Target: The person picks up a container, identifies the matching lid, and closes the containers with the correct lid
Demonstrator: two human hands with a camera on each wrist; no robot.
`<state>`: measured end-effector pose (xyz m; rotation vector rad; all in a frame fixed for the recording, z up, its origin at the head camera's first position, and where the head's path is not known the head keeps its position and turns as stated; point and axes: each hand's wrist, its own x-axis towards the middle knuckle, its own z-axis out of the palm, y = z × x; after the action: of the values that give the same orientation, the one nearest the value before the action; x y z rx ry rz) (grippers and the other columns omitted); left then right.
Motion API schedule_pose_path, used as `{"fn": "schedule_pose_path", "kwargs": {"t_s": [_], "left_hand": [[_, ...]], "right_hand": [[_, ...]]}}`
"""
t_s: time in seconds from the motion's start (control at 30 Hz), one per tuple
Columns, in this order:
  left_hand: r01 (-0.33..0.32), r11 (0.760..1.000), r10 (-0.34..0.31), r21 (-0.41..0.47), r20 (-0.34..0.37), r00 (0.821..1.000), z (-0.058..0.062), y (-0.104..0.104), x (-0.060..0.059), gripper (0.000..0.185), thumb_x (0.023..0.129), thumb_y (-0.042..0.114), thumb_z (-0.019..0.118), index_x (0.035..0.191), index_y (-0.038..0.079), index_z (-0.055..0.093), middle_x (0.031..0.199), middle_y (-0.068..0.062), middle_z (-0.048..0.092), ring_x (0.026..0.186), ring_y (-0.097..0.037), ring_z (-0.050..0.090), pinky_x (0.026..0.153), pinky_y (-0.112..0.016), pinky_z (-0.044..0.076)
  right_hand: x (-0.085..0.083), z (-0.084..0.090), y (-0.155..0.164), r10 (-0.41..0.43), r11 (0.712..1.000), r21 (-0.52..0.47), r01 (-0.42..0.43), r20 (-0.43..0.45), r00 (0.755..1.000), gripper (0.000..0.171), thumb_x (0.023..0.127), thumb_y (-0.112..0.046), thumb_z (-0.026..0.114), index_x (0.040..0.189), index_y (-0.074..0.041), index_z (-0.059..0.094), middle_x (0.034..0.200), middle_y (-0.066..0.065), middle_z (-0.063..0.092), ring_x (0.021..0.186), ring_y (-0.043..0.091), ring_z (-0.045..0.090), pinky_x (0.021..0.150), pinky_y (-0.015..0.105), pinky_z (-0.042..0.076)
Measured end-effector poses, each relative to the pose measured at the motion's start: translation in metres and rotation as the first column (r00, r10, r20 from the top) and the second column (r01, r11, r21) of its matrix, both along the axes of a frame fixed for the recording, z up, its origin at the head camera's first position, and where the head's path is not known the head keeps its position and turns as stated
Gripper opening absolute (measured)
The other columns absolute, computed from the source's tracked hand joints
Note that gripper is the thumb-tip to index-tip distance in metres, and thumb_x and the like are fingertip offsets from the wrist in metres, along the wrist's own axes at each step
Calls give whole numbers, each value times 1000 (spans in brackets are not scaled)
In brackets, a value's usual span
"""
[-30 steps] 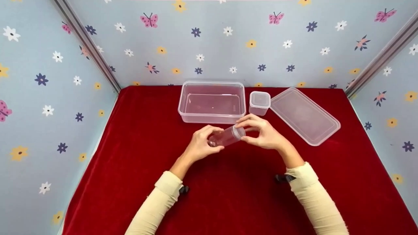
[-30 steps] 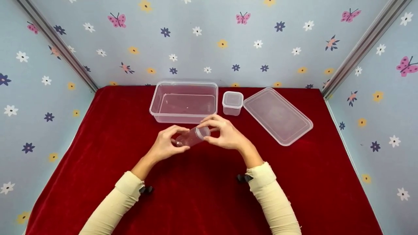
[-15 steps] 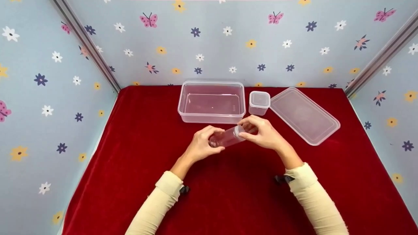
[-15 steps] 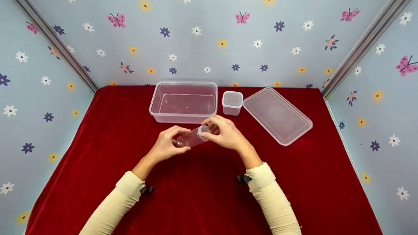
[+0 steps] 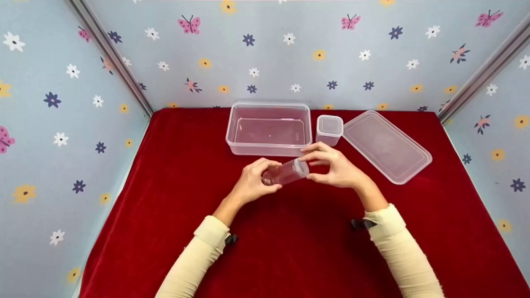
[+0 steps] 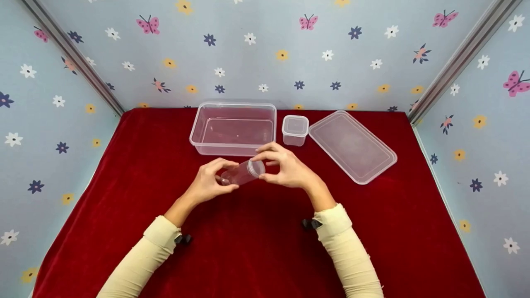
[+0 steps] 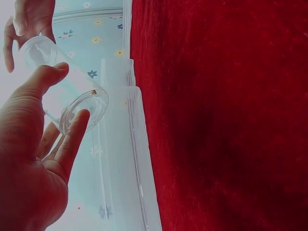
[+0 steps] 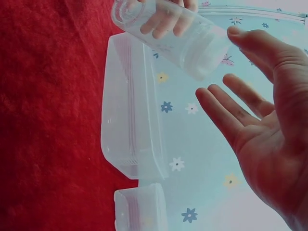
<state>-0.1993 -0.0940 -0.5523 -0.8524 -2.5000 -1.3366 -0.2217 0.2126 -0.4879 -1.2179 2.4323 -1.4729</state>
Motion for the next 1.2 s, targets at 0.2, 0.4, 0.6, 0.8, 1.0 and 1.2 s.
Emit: {"fn": "schedule_pose_path", "kwargs": {"t_s": [0.2, 0.4, 0.6, 0.8, 1.0, 1.2], "left_hand": [[12, 1000, -12, -5, -29, 999, 1, 3, 0, 56, 80, 14, 99, 131, 6, 77, 123, -14, 80, 110, -29, 77, 98, -47, 66], [15, 1000, -15, -16, -15, 1000, 2, 5, 0, 55, 81, 14, 99, 131, 6, 77, 125, -14, 80, 112, -30, 77, 101, -47, 65], [21, 1000, -21, -17, -7, 1000, 3, 7, 1, 55, 80, 13, 99, 131, 5, 77, 124, -15, 79, 112, -31, 77, 102, -48, 65], [26, 1000, -26, -11, -21, 999, 0, 6, 2, 56, 80, 13, 99, 131, 6, 77, 124, -14, 80, 112, -30, 77, 100, -48, 66], [4, 999, -4, -37, -9, 1000, -4, 1, 2, 56, 80, 14, 99, 131, 6, 77, 124, -13, 80, 112, -29, 77, 101, -46, 65], [10, 1000, -10, -29, -9, 1000, -2, 0, 1, 56, 81, 14, 99, 131, 6, 77, 125, -14, 80, 113, -30, 77, 101, -47, 65]], "right_hand": [[-1, -6, -2, 38, 999, -25, -39, -34, 999, 40, 91, 6, 86, 129, -3, 82, 138, 33, 68, 132, 13, 66, 104, 55, 68], [0, -5, -1, -3, 1000, 2, 3, 21, 1000, 39, 92, 2, 87, 131, -4, 81, 134, 25, 71, 125, 25, 72, 102, 52, 69], [1, -6, -1, -100, 992, 83, 97, 37, 994, 35, 99, -9, 86, 133, -6, 79, 121, 17, 77, 108, 35, 79, 91, 52, 72], [1, -7, 0, -123, 989, 89, 121, 17, 992, 41, 100, -12, 86, 140, -5, 75, 127, 19, 77, 115, 36, 79, 92, 54, 72], [2, -6, 4, -79, 997, -26, 79, -10, 997, 48, 93, 2, 88, 140, -2, 77, 145, 21, 70, 137, 34, 69, 108, 44, 67], [1, -9, 1, -14, 1000, 13, 15, -97, 995, 42, 92, 0, 90, 133, -8, 83, 145, 24, 72, 135, 38, 69, 113, 34, 64]]}}
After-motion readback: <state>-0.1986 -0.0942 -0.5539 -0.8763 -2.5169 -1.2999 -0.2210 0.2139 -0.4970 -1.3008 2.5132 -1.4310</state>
